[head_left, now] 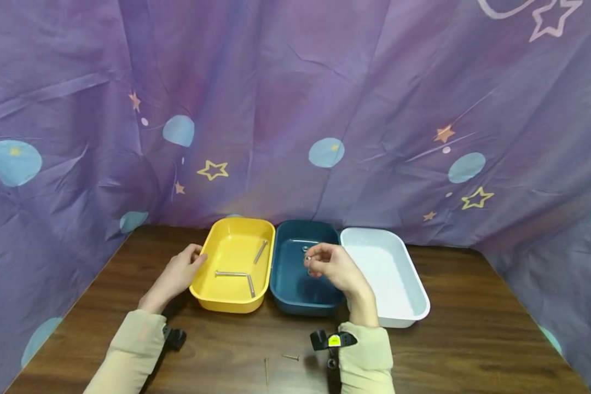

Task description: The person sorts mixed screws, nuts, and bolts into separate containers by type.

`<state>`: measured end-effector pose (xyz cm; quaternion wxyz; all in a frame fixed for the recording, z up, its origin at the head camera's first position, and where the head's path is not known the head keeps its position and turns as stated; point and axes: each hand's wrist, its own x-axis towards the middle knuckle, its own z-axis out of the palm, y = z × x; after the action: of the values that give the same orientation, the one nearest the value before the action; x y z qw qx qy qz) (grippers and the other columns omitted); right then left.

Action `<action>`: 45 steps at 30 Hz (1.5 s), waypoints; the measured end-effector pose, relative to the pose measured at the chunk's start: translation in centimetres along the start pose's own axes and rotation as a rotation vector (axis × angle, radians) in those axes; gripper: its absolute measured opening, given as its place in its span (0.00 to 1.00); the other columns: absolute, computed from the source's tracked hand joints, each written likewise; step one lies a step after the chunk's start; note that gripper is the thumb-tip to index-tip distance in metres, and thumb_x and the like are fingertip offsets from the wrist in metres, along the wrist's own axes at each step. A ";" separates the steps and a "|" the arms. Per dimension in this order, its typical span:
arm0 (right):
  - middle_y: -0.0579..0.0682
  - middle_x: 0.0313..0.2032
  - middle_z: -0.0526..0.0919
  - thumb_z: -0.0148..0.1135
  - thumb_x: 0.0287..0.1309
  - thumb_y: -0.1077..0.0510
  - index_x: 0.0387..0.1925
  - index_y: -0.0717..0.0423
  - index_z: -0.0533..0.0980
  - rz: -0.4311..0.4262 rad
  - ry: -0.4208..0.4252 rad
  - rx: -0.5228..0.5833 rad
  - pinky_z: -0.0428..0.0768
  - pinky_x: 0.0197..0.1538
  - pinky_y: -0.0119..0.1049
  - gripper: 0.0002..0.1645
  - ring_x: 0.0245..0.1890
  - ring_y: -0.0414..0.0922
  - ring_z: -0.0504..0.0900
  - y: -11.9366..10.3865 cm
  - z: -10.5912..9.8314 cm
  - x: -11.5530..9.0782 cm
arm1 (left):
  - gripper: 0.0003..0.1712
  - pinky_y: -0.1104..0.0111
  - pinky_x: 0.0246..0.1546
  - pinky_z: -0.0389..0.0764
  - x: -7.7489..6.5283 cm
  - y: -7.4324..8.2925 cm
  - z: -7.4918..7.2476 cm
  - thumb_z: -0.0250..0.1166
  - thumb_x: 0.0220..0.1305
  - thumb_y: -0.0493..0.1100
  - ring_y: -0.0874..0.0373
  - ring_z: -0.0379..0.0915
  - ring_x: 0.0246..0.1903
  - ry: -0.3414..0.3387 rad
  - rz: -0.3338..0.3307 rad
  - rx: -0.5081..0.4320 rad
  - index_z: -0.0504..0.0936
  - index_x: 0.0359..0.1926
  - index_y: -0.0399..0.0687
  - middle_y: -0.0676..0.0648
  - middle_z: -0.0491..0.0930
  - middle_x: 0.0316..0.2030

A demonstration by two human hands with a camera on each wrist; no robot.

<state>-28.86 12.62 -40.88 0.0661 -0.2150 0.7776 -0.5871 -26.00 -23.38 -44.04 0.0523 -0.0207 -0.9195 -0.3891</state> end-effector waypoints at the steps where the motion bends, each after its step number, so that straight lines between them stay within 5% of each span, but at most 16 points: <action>1: 0.59 0.29 0.81 0.64 0.55 0.71 0.39 0.73 0.76 0.011 0.007 0.003 0.79 0.32 0.36 0.09 0.24 0.47 0.79 0.2 0.1 0.1 | 0.17 0.61 0.35 0.75 -0.1 0.0 0.0 0.51 0.75 0.43 0.50 0.74 0.34 -0.001 -0.003 0.003 0.71 0.54 0.32 0.40 0.77 0.37; 9: 0.64 0.29 0.81 0.64 0.55 0.73 0.37 0.72 0.76 0.056 0.074 0.041 0.81 0.34 0.48 0.07 0.21 0.48 0.77 1.0 0.9 1.2 | 0.17 0.62 0.35 0.75 -0.6 -0.1 0.3 0.51 0.75 0.43 0.50 0.74 0.34 -0.013 0.001 -0.004 0.70 0.54 0.32 0.40 0.78 0.37; 22: 0.52 0.24 0.81 0.65 0.53 0.71 0.34 0.68 0.78 0.104 0.300 0.013 0.77 0.25 0.33 0.06 0.20 0.44 0.79 1.4 3.5 2.2 | 0.17 0.63 0.34 0.73 -1.2 -0.3 0.2 0.52 0.74 0.42 0.52 0.73 0.33 0.003 -0.015 -0.007 0.71 0.54 0.31 0.41 0.77 0.35; 32: 0.62 0.36 0.84 0.64 0.62 0.60 0.53 0.69 0.74 0.208 0.207 -0.027 0.83 0.31 0.42 0.21 0.25 0.53 0.84 1.0 3.2 2.1 | 0.18 0.63 0.34 0.74 -0.8 0.0 0.4 0.52 0.75 0.43 0.52 0.73 0.33 0.002 -0.013 0.001 0.71 0.54 0.31 0.41 0.77 0.36; 40: 0.65 0.41 0.82 0.60 0.65 0.59 0.53 0.69 0.74 0.135 0.139 -0.009 0.82 0.36 0.47 0.19 0.33 0.60 0.84 -0.1 1.9 1.5 | 0.18 0.62 0.35 0.75 -0.7 0.0 0.3 0.52 0.74 0.42 0.51 0.74 0.34 0.004 -0.011 0.002 0.70 0.54 0.31 0.40 0.77 0.37; 45: 0.59 0.42 0.83 0.59 0.67 0.58 0.54 0.65 0.74 0.074 0.092 -0.026 0.81 0.41 0.53 0.19 0.37 0.59 0.84 -1.2 0.5 0.6 | 0.18 0.60 0.35 0.75 -0.4 0.2 0.1 0.52 0.74 0.42 0.50 0.74 0.34 0.003 -0.001 0.002 0.70 0.54 0.30 0.39 0.78 0.37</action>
<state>-28.91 11.64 -39.79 0.0492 -0.1596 0.7948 -0.5834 -25.62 -23.16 -44.01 0.0537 -0.0197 -0.9198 -0.3881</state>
